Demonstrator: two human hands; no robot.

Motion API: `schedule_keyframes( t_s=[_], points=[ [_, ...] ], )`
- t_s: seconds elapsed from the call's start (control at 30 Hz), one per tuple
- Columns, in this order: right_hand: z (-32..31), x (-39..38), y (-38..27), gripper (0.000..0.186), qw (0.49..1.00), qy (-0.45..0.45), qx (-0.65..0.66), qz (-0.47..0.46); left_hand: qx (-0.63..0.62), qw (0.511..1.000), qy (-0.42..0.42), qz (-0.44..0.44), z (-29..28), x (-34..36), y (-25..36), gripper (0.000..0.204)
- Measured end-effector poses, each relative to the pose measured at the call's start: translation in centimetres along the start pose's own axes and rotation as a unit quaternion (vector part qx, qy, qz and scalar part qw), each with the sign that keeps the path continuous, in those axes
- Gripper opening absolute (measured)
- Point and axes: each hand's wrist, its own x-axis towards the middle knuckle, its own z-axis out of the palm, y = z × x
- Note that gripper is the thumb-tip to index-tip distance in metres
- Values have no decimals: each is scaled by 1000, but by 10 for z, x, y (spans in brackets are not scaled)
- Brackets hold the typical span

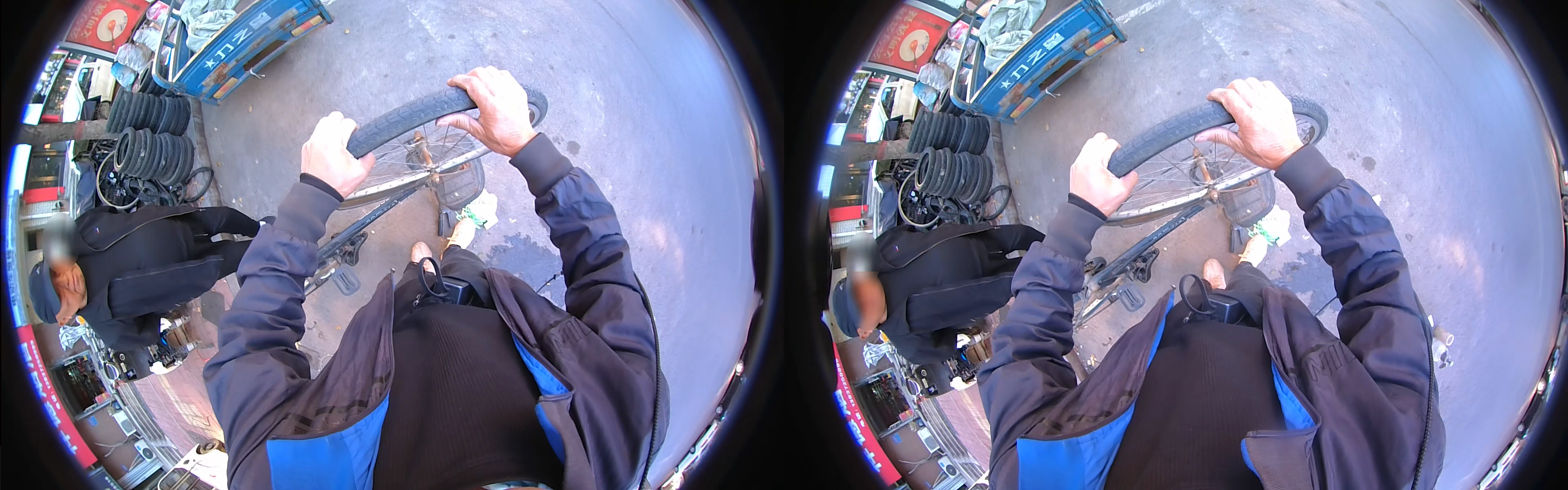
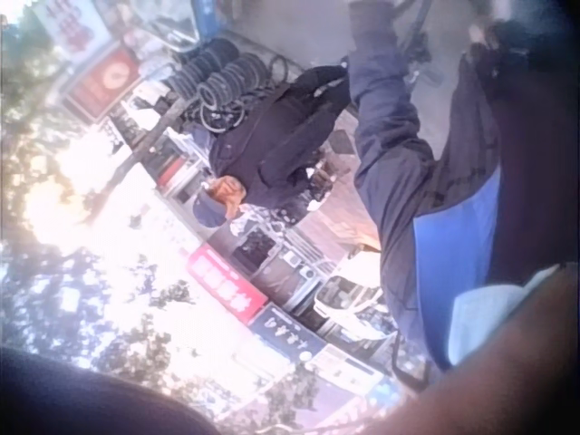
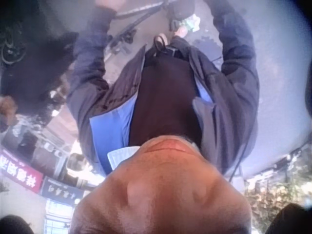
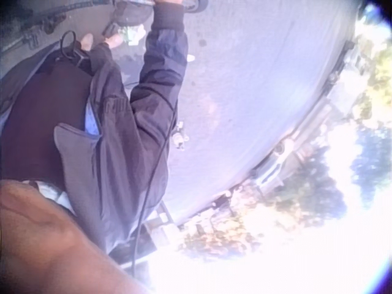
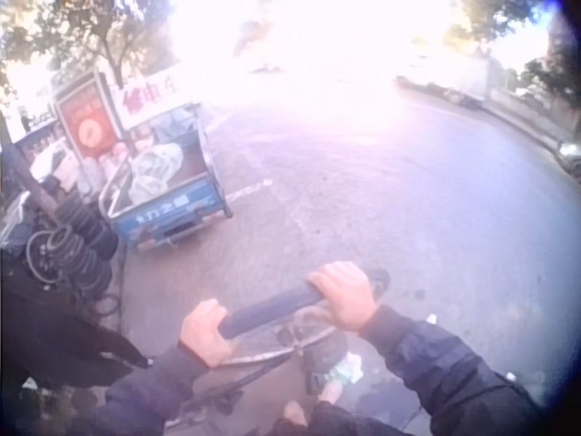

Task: The person holds a bicycle wheel and repeatedly presses the tire bead onto the rim with both hands, rotating the wheel to work the tire into place. The person continues this process around the circumference of the wheel without using tools.

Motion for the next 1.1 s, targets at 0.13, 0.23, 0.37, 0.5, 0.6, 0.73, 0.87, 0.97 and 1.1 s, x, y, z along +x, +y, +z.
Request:
schedule_keyframes(
  t_s=[0.13,0.23,0.37,0.5,0.6,0.73,0.87,0.97,1.1],
  points=[
    [-2,4,0,64,1000,-11,18,9,-17,999,29,-12,-5,0,15,46],
    [-4,6,-2,63,999,-25,15,17,-50,995,61,56,-4,6,32,61],
    [-4,7,-6,64,999,-29,10,17,-65,990,107,67,2,18,43,50],
    [-3,3,-5,65,999,0,30,18,-90,988,116,52,6,18,39,43],
    [-4,-3,-2,66,998,52,36,10,-107,988,108,32,5,12,32,42],
    [-3,-7,4,66,998,64,8,20,-139,983,119,21,6,8,20,40],
    [-2,-5,8,63,999,23,35,18,-190,976,106,1,11,6,10,37],
    [-3,-1,10,63,999,-1,35,14,-226,970,85,-30,10,5,4,35],
    [-6,3,9,65,999,-24,37,25,-194,979,42,-34,-4,7,6,35]
  ],
)
